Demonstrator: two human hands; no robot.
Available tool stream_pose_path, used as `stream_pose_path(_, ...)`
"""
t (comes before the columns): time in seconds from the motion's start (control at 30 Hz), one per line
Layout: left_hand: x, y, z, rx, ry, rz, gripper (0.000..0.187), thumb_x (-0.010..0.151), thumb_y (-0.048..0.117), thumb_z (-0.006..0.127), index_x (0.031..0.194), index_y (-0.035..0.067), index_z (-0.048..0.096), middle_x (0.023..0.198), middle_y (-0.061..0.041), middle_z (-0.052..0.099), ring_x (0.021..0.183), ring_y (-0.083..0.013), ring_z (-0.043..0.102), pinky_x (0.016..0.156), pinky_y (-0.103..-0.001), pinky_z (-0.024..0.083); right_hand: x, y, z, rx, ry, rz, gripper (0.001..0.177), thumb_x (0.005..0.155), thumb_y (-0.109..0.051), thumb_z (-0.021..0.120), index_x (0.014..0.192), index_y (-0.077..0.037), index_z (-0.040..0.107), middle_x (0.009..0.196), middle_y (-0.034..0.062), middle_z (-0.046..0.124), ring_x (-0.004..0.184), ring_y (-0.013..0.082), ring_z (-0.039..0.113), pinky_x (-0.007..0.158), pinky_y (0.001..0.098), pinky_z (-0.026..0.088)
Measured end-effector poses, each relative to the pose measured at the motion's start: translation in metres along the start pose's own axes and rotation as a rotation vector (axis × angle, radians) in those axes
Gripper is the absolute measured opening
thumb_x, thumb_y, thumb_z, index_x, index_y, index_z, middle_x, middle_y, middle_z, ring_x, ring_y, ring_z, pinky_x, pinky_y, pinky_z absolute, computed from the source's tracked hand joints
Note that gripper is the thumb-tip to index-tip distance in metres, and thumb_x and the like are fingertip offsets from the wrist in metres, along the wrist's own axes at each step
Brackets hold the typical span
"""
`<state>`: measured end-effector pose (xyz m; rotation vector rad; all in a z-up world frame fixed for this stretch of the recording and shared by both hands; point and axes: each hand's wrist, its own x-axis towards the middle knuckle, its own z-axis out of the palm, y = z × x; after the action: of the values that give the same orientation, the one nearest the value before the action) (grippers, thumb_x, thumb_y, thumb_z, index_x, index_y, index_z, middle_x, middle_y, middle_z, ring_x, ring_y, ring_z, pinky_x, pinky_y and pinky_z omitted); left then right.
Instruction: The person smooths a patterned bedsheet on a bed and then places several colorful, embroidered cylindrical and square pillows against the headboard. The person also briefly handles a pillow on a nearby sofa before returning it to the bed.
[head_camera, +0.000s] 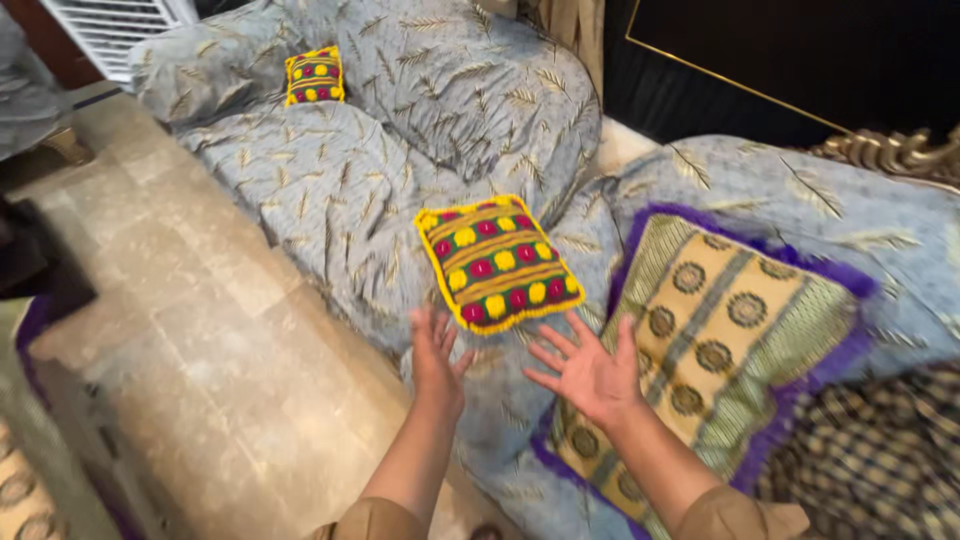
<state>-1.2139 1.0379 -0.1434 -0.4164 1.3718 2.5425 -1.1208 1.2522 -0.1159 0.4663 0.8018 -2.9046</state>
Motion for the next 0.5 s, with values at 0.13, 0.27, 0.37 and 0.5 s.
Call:
stream_pose_path(0.13,0.087,-0.03,0.007,0.163,0.03,0.048,0.066,0.086,0.046,0.073,0.137,0.005,0.06,0.132,-0.012,0.067,0.117,-0.028,0.066,0.096,-0.045,0.051,0.061,-0.003,-0.017,-0.003,0.147,-0.027,0.115,0.073,-0.092,0.036,0.164,-0.026,0.01,0.164,0.0225,0.026,0.144,0.0475,0.033,0.11,0.0725,0.03)
stream_pose_path(0.27,0.133,-0.053,0.015,0.106,-0.038,0.04,0.059,0.084,0.035,0.079,0.131,0.003,0.064,0.125,-0.011,0.072,0.109,-0.0227,0.07,0.094,-0.039,0.056,0.097,-0.005,-0.025,0.0,0.256,-0.035,0.117,0.072,-0.092,0.038,0.164,-0.026,0.005,0.162,0.0227,0.03,0.143,0.0488,0.036,0.11,0.0729,0.031)
stream_pose_path(0.37,0.152,-0.071,0.024,0.117,0.064,0.108,0.063,0.077,0.02,0.086,0.132,0.006,0.059,0.123,-0.009,0.07,0.107,-0.0219,0.07,0.093,-0.04,0.057,0.113,-0.009,-0.026,-0.001,0.328,-0.04,0.117,0.072,-0.092,0.037,0.164,-0.027,0.004,0.16,0.0229,0.033,0.14,0.0471,0.039,0.11,0.0733,0.031)
stream_pose_path(0.5,0.166,-0.082,0.017,0.317,0.094,0.029,0.057,0.073,0.006,0.088,0.125,0.001,0.066,0.117,-0.01,0.075,0.103,-0.0249,0.073,0.092,-0.041,0.058,0.126,-0.005,-0.028,0.02,0.406,-0.036,0.116,0.073,-0.091,0.038,0.165,-0.026,0.01,0.157,0.0234,0.035,0.138,0.0451,0.041,0.109,0.0746,0.031)
